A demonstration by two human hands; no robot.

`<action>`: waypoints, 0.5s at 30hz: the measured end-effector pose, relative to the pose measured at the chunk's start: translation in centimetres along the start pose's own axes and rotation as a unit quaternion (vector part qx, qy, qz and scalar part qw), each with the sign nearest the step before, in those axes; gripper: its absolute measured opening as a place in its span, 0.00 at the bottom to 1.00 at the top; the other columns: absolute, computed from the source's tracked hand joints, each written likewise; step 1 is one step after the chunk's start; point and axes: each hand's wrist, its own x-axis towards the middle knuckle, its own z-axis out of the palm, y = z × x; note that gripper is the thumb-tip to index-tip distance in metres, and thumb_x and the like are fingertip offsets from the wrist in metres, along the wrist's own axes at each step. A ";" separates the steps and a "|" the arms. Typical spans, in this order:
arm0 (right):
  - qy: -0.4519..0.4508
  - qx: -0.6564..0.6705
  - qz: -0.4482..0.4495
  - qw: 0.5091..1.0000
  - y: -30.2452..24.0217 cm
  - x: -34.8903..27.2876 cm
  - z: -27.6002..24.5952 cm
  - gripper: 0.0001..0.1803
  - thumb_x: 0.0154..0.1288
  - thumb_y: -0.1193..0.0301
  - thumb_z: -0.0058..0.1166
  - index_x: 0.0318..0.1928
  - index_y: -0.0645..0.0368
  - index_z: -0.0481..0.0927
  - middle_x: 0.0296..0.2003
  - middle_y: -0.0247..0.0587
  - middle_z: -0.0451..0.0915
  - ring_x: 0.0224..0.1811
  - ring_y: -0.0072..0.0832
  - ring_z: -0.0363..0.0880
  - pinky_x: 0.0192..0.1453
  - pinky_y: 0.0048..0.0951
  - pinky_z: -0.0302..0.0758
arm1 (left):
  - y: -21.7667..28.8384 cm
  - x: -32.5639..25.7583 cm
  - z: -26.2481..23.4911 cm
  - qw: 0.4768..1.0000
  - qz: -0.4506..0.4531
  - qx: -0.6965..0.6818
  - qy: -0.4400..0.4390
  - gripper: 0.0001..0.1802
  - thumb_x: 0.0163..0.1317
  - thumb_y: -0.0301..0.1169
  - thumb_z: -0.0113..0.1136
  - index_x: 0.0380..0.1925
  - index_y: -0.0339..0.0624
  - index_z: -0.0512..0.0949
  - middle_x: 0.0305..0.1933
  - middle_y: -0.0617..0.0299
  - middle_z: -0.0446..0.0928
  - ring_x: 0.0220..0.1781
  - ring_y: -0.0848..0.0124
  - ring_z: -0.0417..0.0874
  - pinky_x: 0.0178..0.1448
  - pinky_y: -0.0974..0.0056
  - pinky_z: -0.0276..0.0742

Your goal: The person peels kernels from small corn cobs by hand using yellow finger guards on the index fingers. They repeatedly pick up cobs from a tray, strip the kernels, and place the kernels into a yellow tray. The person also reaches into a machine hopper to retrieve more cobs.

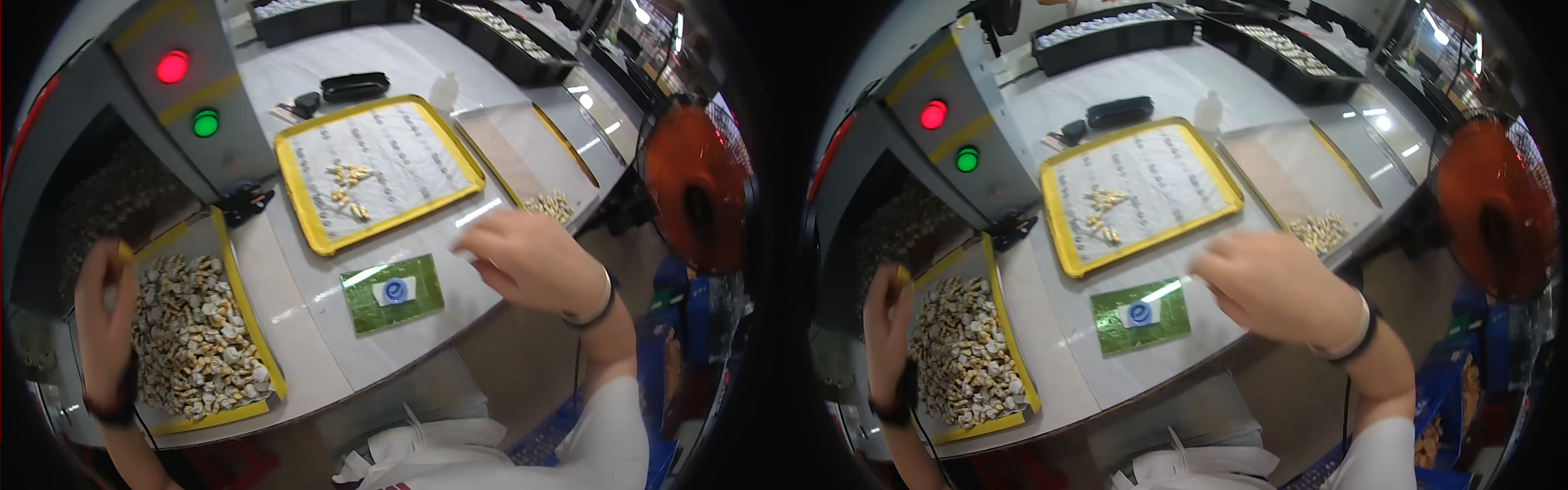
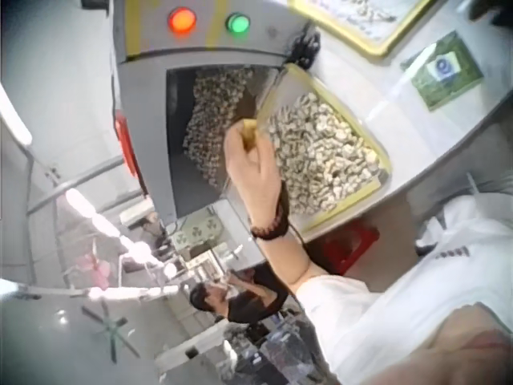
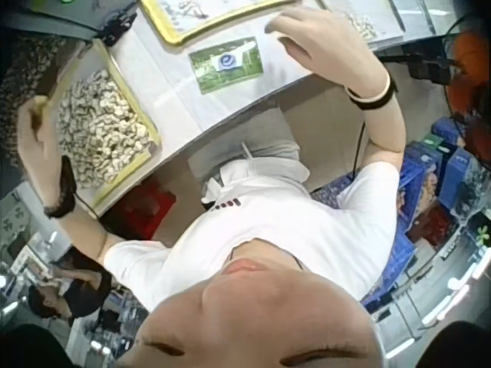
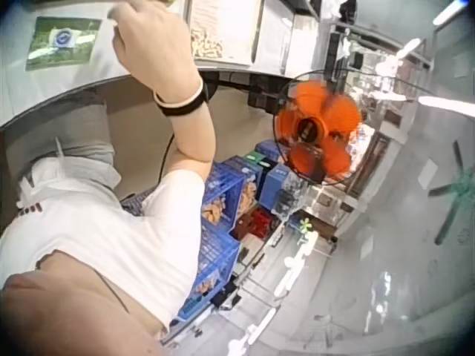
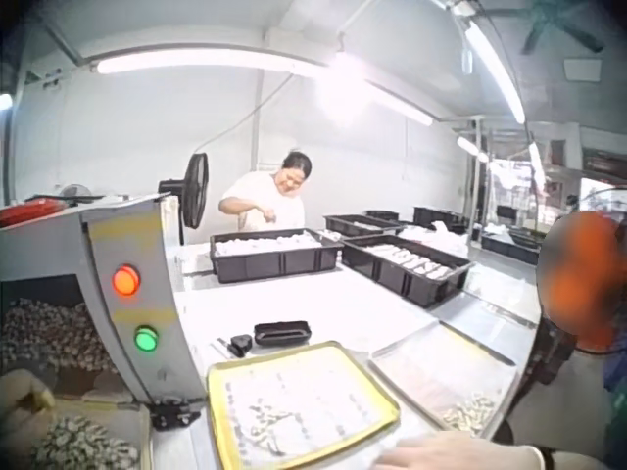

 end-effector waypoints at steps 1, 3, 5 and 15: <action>0.023 0.018 -0.033 0.999 0.6 1.8 0.4 0.07 0.53 0.78 0.50 0.34 0.58 0.77 0.32 0.42 0.78 0.37 0.39 0.77 0.39 0.35 0.73 | 3.6 -1.8 -1.6 0.994 -0.058 -0.032 -0.087 0.09 0.59 0.25 0.49 0.38 0.33 0.70 0.32 0.62 0.71 0.34 0.74 0.71 0.42 0.69 0.67; 0.042 0.072 -0.104 0.991 0.8 6.5 1.7 0.08 0.53 0.77 0.50 0.36 0.60 0.77 0.33 0.45 0.78 0.38 0.42 0.77 0.41 0.39 0.73 | 7.4 -7.0 -3.2 0.981 -0.021 -0.115 -0.158 0.04 0.58 0.25 0.47 0.32 0.36 0.69 0.30 0.60 0.69 0.30 0.74 0.69 0.37 0.69 0.65; -0.017 0.095 -0.100 0.990 0.8 10.4 3.5 0.09 0.54 0.75 0.52 0.38 0.61 0.78 0.34 0.48 0.79 0.39 0.43 0.78 0.44 0.39 0.73 | 9.8 -10.8 -2.5 0.842 -0.171 -0.405 -0.314 0.20 0.64 0.42 0.54 0.40 0.32 0.70 0.34 0.54 0.71 0.33 0.68 0.71 0.38 0.68 0.67; -0.056 0.073 -0.041 0.995 2.3 12.7 6.4 0.07 0.58 0.75 0.53 0.36 0.65 0.75 0.34 0.49 0.78 0.37 0.41 0.77 0.42 0.31 0.73 | 8.8 -17.9 10.0 0.446 -0.284 -0.817 -0.229 0.16 0.67 0.38 0.50 0.45 0.38 0.64 0.32 0.55 0.71 0.31 0.69 0.71 0.39 0.63 0.70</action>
